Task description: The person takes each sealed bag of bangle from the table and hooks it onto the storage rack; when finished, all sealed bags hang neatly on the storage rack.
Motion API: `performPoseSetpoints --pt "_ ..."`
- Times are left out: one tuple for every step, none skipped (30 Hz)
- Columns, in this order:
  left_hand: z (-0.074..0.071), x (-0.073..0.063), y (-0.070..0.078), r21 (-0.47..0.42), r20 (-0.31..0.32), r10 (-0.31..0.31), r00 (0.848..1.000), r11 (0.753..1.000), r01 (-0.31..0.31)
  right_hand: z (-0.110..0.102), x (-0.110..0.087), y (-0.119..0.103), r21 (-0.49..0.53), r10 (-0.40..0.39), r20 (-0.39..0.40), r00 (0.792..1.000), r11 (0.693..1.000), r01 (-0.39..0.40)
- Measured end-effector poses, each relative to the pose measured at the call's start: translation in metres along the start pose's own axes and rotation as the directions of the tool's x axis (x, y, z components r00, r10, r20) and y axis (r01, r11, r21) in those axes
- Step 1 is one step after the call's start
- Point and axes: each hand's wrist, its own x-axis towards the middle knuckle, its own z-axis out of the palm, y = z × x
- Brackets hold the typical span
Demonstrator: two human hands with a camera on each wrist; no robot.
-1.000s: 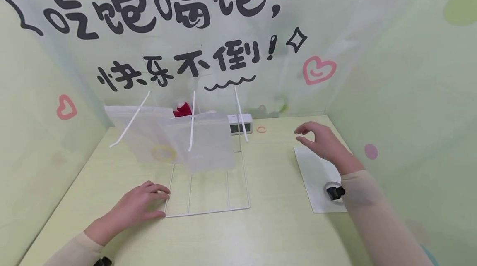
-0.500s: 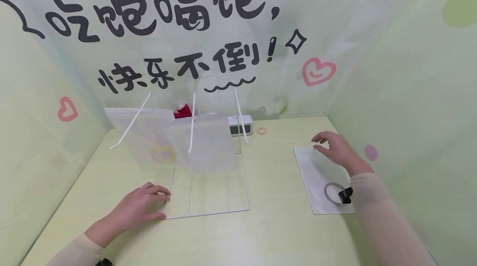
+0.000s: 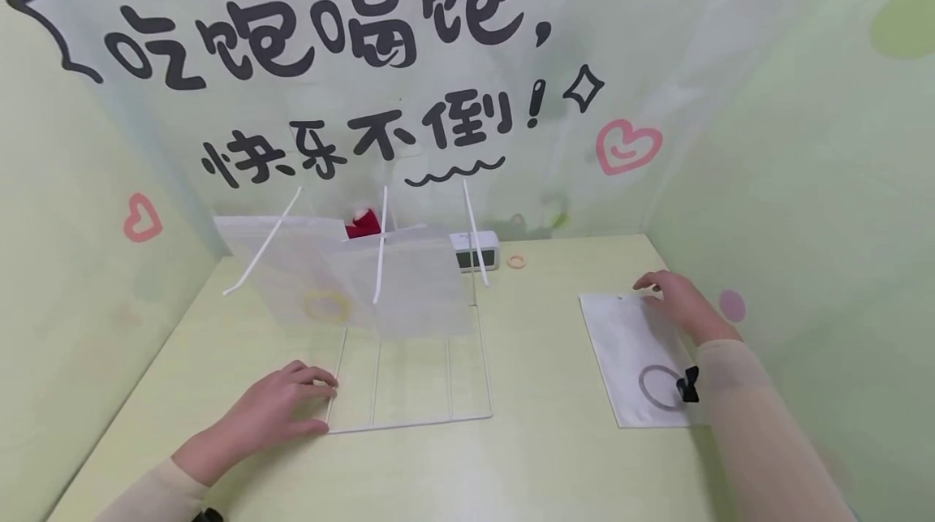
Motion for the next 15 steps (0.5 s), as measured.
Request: performPoseSetpoints --pt "0.001 0.000 0.000 0.000 0.002 -0.002 1.000 1.000 0.002 0.001 0.001 0.003 -0.012 0.004 0.010 1.000 1.000 -0.004" --pt "0.002 0.000 0.001 -0.001 0.002 -0.002 1.000 1.000 0.002 0.002 0.001 0.005 -0.021 0.007 0.021 1.000 1.000 -0.006" --pt "0.003 -0.001 0.001 0.000 0.004 -0.003 1.000 1.000 0.003 0.003 0.002 0.008 -0.029 0.014 0.030 0.999 1.000 -0.013" --pt "0.004 -0.001 0.001 0.000 0.003 -0.003 1.000 1.000 0.003 0.004 0.002 0.010 -0.035 0.024 0.042 0.999 0.999 -0.023" --pt "0.004 -0.001 0.001 0.001 0.003 -0.004 1.000 1.000 0.004 0.005 0.003 0.012 -0.039 0.033 0.052 0.998 0.999 -0.031" --pt "0.005 -0.001 0.001 0.003 0.002 -0.004 1.000 1.000 0.004 0.006 0.004 0.014 -0.044 0.040 0.059 0.997 0.998 -0.037" --pt "0.005 -0.001 0.000 0.004 -0.001 -0.002 1.000 1.000 0.002 0.006 0.004 0.016 -0.048 0.047 0.062 0.997 0.998 -0.044" --pt "0.005 -0.002 0.000 0.004 -0.004 -0.002 1.000 1.000 0.002 0.007 0.005 0.018 -0.047 0.053 0.070 0.996 0.998 -0.050" --pt "0.005 -0.002 0.000 0.005 -0.009 -0.001 1.000 1.000 0.001 0.007 0.006 0.019 -0.049 0.061 0.074 0.995 0.997 -0.057" --pt "0.004 -0.002 0.000 0.007 -0.018 0.002 1.000 1.000 -0.002 0.008 0.006 0.021 -0.051 0.064 0.078 0.995 0.997 -0.060" --pt "0.004 -0.003 0.000 0.009 -0.024 0.003 1.000 1.000 -0.003 0.008 0.007 0.021 -0.050 0.068 0.079 0.995 0.997 -0.064" --pt "0.003 -0.003 0.000 0.012 -0.033 0.007 0.999 1.000 -0.006 0.008 0.008 0.022 -0.050 0.070 0.079 0.994 0.997 -0.066" --pt "0.003 -0.003 0.000 0.012 -0.037 0.008 0.999 1.000 -0.008 0.009 0.008 0.024 -0.048 0.069 0.077 0.995 0.997 -0.066" --pt "0.002 -0.003 0.001 0.010 -0.037 0.008 0.999 1.000 -0.008 0.010 0.008 0.025 -0.045 0.070 0.078 0.995 0.997 -0.066" --pt "0.002 -0.003 0.001 0.009 -0.036 0.008 0.999 1.000 -0.008 0.011 0.008 0.026 -0.046 0.067 0.075 0.995 0.997 -0.063"
